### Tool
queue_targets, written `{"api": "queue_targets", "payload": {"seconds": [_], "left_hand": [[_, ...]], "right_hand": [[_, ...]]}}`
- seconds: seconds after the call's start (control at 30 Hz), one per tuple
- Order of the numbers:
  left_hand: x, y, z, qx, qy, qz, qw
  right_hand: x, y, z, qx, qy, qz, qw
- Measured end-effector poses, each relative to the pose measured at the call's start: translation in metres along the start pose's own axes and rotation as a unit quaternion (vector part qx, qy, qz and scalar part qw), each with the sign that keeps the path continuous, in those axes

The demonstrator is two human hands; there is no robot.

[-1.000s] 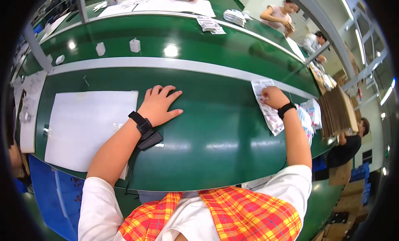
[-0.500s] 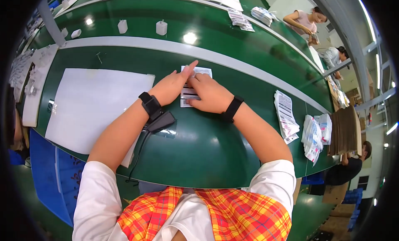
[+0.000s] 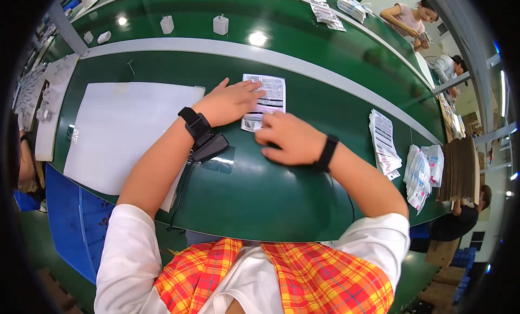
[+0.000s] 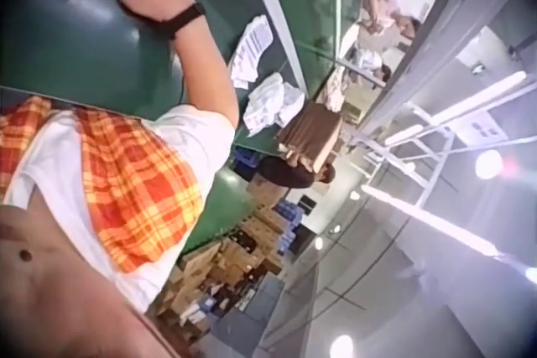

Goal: The person packages power adapters by hand, picking up an adapter and a plastic pouch, sliding the adapter into the pouch, and sealing the adhesive flap. This process is repeated multiple times throughout the video.

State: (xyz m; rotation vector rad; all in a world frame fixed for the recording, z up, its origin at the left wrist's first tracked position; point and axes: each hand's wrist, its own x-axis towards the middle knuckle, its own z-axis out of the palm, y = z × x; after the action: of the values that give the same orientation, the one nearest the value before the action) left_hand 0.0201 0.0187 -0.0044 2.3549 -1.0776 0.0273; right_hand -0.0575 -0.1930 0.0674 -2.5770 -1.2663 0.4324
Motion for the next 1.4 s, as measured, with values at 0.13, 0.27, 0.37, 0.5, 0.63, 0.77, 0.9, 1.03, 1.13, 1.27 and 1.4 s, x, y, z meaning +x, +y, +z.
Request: {"api": "queue_targets", "payload": {"seconds": [0.13, 0.27, 0.37, 0.5, 0.63, 0.77, 0.9, 1.03, 1.13, 1.27, 1.4], "left_hand": [[-0.008, 0.002, 0.004, 0.073, 0.051, 0.047, 0.995], [-0.004, 0.034, -0.026, 0.11, 0.02, -0.024, 0.993], [-0.002, 0.034, -0.022, 0.139, 0.023, -0.054, 0.988], [-0.002, 0.027, -0.018, 0.149, 0.089, -0.029, 0.984], [-0.001, 0.035, -0.02, 0.107, 0.105, 0.005, 0.989], [0.004, 0.034, -0.013, 0.097, 0.083, -0.015, 0.992], [0.0, 0.028, -0.011, 0.127, 0.067, -0.03, 0.989], [-0.001, 0.015, -0.005, 0.113, 0.071, -0.001, 0.991], [0.002, 0.016, 0.006, 0.115, 0.104, 0.08, 0.985], [0.003, 0.021, 0.0, 0.122, 0.033, 0.065, 0.99], [0.006, 0.016, -0.003, 0.107, -0.019, 0.022, 0.994]], "right_hand": [[-0.028, -0.012, -0.015, 0.056, 0.045, -0.012, 0.997], [0.005, 0.025, -0.052, 0.2, 0.108, 0.116, 0.967], [0.074, 0.068, -0.085, 0.279, 0.237, 0.141, 0.92], [0.19, 0.141, -0.067, 0.269, 0.334, 0.241, 0.87], [0.248, 0.177, -0.048, 0.237, 0.331, 0.329, 0.852], [0.238, 0.189, -0.051, 0.462, 0.381, 0.274, 0.753], [0.176, 0.146, -0.078, 0.743, 0.355, 0.087, 0.561], [0.083, 0.074, -0.079, 0.63, 0.313, 0.056, 0.709], [0.038, 0.037, -0.059, 0.507, 0.308, 0.087, 0.801], [0.03, 0.013, -0.025, 0.301, 0.314, 0.206, 0.877], [0.036, 0.007, 0.015, 0.449, 0.375, 0.164, 0.794]]}}
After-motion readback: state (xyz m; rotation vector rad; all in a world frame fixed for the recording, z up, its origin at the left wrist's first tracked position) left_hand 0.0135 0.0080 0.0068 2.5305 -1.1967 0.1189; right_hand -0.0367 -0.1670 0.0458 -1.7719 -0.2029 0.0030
